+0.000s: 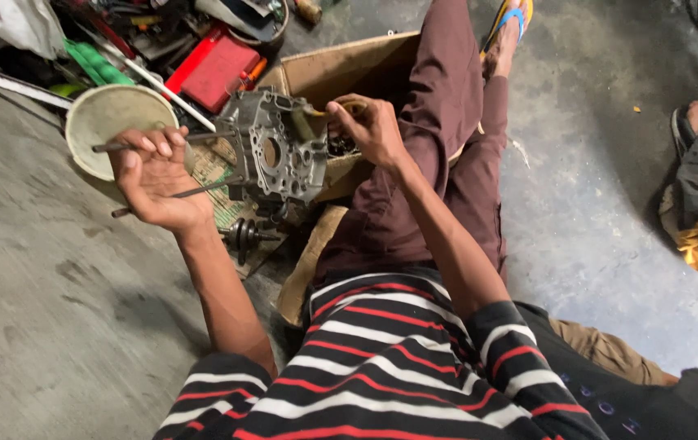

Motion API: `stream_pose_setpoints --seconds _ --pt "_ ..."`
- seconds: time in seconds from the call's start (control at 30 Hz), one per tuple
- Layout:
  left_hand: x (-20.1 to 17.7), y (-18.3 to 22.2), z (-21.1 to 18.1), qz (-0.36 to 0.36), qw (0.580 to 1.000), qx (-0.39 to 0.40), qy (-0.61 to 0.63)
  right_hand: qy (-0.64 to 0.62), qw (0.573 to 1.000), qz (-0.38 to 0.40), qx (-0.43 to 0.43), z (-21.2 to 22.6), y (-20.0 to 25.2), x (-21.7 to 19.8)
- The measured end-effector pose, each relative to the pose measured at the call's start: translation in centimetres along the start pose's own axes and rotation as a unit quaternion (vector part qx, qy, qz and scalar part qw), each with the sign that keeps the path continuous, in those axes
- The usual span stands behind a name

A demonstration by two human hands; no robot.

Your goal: The person sits on the floor and uses a brush to scrub the interior surfaces of a metal engine casing. They hold a small metal rod in the other hand while repeatedly brushing the same area.

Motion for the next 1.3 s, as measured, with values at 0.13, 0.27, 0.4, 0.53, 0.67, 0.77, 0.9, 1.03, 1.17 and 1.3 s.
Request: stream_pose_setpoints --seconds 0.13,0.27,0.4,0.53,0.67,0.77,0.9,1.03,1.17,1.3 --pt "0.6 0.0 -0.8 0.009 1.0 0.006 -0.012 -0.148 0.988 0.038 0.019 0.1 0.3 -0.1" --pt "0.8 -0.1 -0.5 0.006 1.0 0.001 -0.024 -0.041 0.997 -0.031 0.06 -2.0 1.5 0.2" --pt "0.8 -0.1 -0.4 0.009 1.0 0.012 -0.017 -0.151 0.978 -0.095 0.109 -4.3 3.0 1.4" --pt "1.2 -0.3 -0.5 0.01 1.0 0.009 -0.016 -0.114 0.974 -0.146 0.126 -7.1 5.0 3.4" --pt "1.2 0.0 -0.6 0.01 1.0 0.006 -0.018 -0.296 0.919 -0.17 0.199 -7.7 6.1 3.9" --pt "1.3 -0.1 -0.8 0.009 1.0 0.006 -0.015 -0.33 0.908 -0.161 0.2 -8.8 6.5 4.1" --pt "0.7 -0.1 -0.4 0.007 1.0 0.006 -0.015 -0.137 0.966 -0.153 0.157 -7.0 6.5 4.1" --pt "1.4 -0.2 -0.5 0.011 0.999 0.018 -0.024 -0.345 0.909 -0.158 0.173 -5.6 5.7 3.8" --pt "0.8 -0.3 -0.3 0.003 1.0 0.023 0.0 -0.26 0.941 -0.141 0.164 -5.5 5.3 3.6" --pt "0.5 0.0 -0.4 0.006 1.0 0.008 -0.001 -0.081 0.979 -0.112 0.152 -4.1 5.5 2.9"
Point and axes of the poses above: each hand's wrist, its own y-axis away from the middle knuckle, its own x-axis out of the palm, z = x × y, the point moved 1 cm from there along -y, towards the middle knuckle, and after that the axes turned 15 degrees about z, right-handed, at the moved point
